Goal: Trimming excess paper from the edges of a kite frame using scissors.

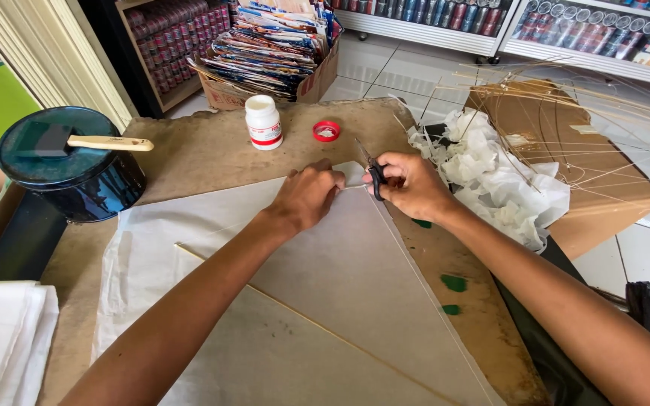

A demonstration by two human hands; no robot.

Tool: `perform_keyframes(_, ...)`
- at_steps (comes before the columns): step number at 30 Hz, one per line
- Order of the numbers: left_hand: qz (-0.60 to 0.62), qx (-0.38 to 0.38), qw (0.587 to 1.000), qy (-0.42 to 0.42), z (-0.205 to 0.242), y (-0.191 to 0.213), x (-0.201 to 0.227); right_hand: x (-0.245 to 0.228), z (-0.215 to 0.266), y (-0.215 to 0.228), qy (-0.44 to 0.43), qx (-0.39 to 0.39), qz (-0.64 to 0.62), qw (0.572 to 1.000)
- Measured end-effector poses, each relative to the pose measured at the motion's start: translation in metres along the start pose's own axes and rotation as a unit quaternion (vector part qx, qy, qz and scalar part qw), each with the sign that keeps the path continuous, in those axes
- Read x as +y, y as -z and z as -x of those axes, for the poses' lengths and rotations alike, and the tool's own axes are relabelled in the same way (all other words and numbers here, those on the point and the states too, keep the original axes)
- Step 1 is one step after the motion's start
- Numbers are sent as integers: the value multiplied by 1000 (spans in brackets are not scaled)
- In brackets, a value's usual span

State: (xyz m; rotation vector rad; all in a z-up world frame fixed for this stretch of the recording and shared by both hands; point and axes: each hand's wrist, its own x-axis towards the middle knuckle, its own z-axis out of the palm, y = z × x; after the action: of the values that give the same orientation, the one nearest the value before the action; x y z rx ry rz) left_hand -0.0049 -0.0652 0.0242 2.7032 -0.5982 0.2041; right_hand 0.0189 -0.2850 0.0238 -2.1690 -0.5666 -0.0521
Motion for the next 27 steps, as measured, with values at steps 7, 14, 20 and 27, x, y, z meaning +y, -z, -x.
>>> perform_keyframes(7,3,7,1000,-28,-7,-6,9,-26,12,14,5,-1,47,999)
perform_keyframes(14,-3,3,998,-67,-7,-7,14,-19,14,20,-9,27,43,999)
perform_keyframes(20,-34,12,995,-91,-14,-19,11,-19,17,22,-35,15,56,998)
perform_keyframes(27,3,28,994,-105,3,-9,20,-3,15,19,-45,3,75,996)
